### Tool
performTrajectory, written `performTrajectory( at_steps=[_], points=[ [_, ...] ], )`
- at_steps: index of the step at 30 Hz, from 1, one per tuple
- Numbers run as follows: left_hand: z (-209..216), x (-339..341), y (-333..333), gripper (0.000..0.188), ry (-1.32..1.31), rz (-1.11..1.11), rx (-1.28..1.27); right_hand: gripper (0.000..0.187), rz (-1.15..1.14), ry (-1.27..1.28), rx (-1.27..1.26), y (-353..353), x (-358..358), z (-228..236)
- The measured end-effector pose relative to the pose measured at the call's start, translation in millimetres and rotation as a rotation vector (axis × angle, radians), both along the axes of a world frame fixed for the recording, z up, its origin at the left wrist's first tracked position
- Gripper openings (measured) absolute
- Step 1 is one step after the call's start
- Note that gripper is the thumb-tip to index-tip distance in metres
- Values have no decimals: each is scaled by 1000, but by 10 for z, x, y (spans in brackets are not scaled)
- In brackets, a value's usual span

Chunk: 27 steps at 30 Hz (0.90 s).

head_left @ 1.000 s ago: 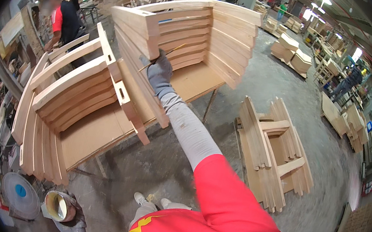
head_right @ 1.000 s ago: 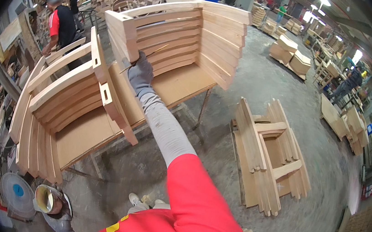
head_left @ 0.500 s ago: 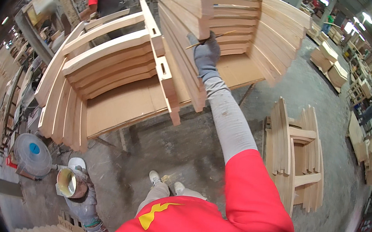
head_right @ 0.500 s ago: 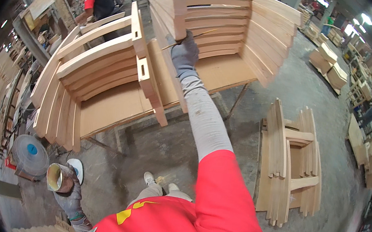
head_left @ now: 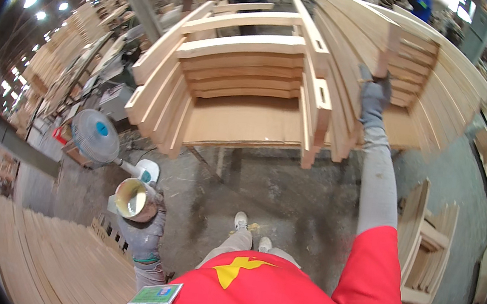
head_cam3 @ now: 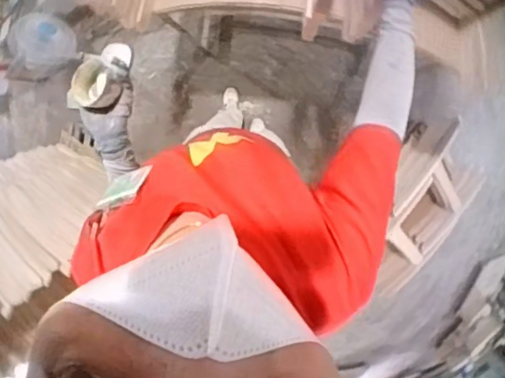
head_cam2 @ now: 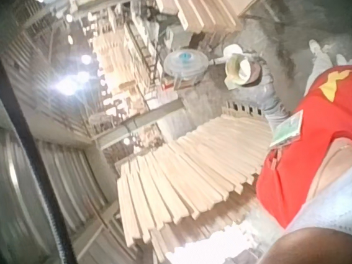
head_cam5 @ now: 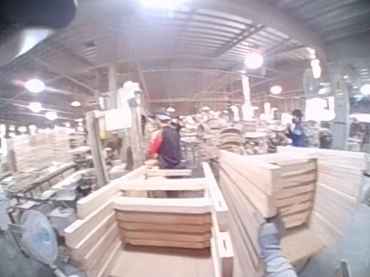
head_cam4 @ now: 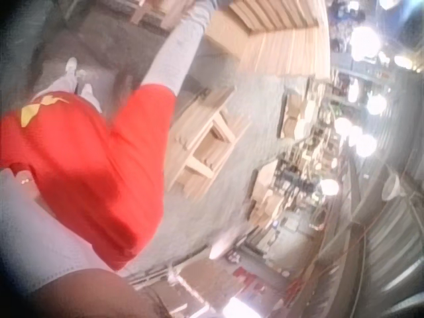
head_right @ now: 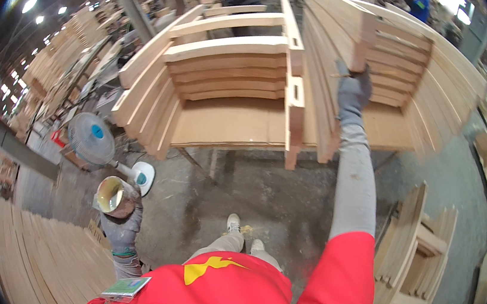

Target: The person applies a white liquid to wooden chair frames using a brush. They repeatedly dip the brush into a small container and paint the edges and surfaces of the chair parts. The person occasionally repositions the chair to access different areas.

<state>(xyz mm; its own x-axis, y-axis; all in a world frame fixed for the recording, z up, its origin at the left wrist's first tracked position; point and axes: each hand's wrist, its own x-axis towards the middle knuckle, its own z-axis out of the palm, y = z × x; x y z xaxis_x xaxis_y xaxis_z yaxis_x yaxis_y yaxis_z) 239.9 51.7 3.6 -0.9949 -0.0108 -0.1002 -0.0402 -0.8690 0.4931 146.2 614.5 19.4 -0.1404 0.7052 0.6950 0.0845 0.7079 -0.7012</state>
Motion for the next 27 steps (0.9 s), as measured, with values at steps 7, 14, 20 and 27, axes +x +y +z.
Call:
performTrajectory(
  at_steps=[7,14,20,27],
  points=[
    [-86,220,-213,37,51,130,-239,40,181,193,-16,-56,-21,-40],
    [6,158,-179,36,-67,165,46,40,101,31,-19,-63,5,14],
    [-64,54,-161,36,24,90,-123,40,119,55,-25,-148,23,37],
    [-148,39,-69,53,132,176,-803,38,189,166,23,-156,4,31]
  ],
)
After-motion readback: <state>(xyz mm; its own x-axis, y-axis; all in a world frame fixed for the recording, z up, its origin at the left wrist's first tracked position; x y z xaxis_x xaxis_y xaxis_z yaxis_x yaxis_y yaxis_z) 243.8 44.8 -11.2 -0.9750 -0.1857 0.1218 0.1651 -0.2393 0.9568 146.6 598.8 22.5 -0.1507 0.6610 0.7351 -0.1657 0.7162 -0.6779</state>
